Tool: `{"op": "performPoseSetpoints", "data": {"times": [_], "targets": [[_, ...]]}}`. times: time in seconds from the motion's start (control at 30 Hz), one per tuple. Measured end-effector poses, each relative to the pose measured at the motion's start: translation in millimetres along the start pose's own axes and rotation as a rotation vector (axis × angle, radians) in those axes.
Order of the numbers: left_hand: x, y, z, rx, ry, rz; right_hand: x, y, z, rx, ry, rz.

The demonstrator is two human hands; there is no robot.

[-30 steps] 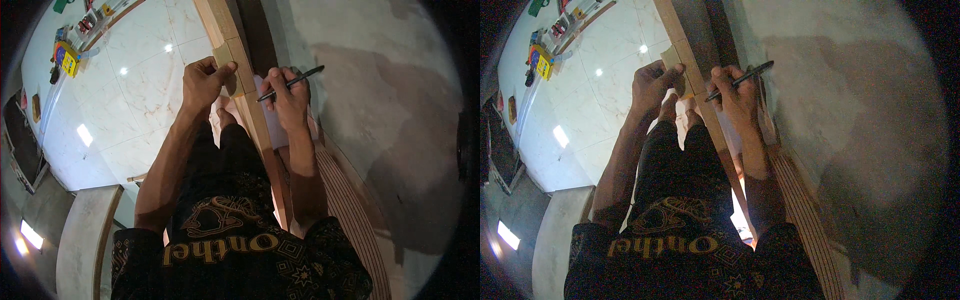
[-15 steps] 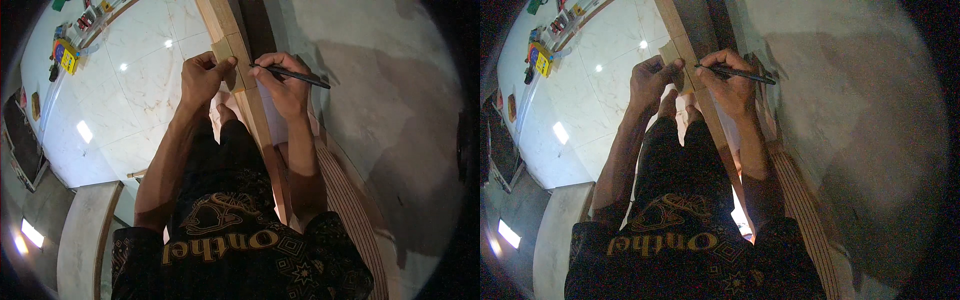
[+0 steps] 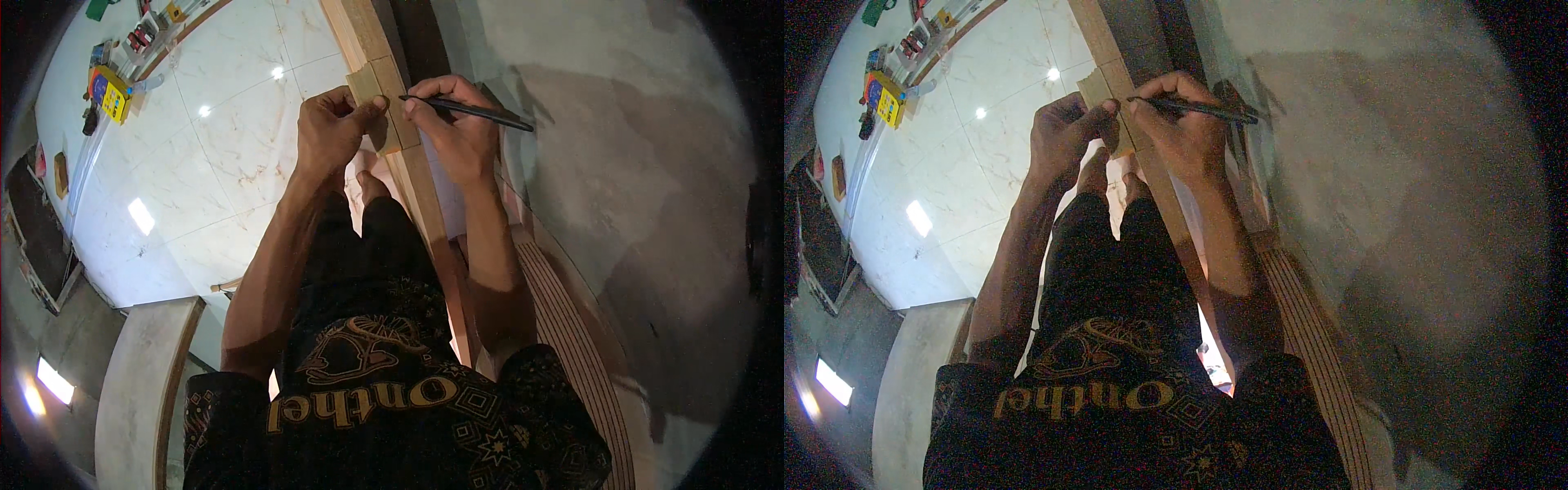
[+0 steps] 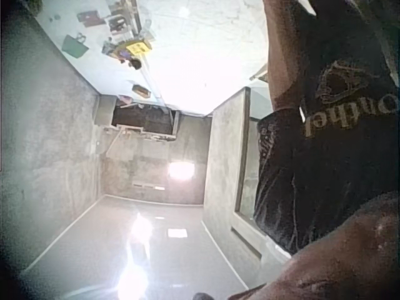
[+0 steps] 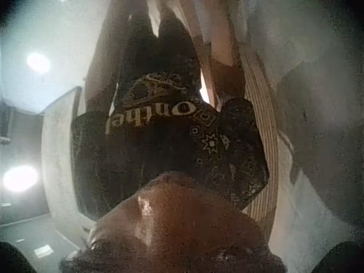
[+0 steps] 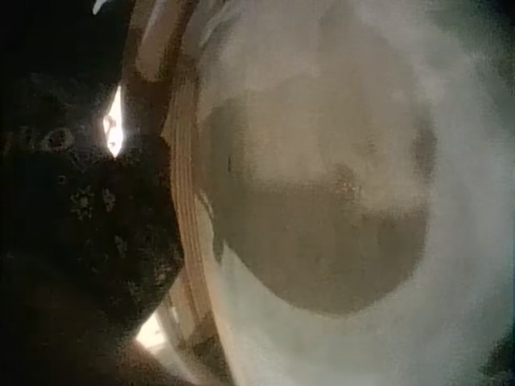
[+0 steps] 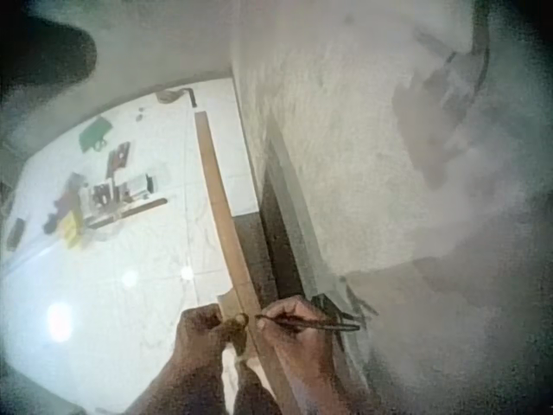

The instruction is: The person marks a wooden plank with a pen, sweeps sawdust from the floor using a brush, and positions a wooden door against a frame.

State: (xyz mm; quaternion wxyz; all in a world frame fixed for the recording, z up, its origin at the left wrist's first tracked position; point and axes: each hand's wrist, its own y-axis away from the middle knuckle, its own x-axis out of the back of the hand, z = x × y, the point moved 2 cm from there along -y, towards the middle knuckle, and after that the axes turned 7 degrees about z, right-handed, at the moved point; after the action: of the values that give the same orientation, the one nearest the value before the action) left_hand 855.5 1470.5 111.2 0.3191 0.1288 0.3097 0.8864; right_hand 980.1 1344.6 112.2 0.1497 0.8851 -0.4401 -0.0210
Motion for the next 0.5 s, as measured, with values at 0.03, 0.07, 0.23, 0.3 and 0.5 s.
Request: {"op": "performPoseSetpoints", "data": {"times": [0.03,0.07,0.23,0.3,0.5], "targets": [[0.7,-1.0,-1.6,-0.001,0.000,0.001,-2.6,-1.6,0.0,-0.005,-0.010,-0.002],[1.6,-2.7,-3.6,-0.018,-0.042,0.015,-4.0,-3.8,1.4,-0.004,-0.011,-0.003],[1.3,-0.8,-1.5,-0.023,-0.078,0.034,-12.1,-11.9,1.2,0.106,0.021,0.026],[1.6,-0.2,-0.9,0.006,-0.084,0.033,-15.7,-17.5,-1.7,0.109,0.050,0.023],[2.0,3.0,3.8,0.010,-0.109,0.043,-24.9,-21.0,-14.3,0.045,0.157,0.048]]}}
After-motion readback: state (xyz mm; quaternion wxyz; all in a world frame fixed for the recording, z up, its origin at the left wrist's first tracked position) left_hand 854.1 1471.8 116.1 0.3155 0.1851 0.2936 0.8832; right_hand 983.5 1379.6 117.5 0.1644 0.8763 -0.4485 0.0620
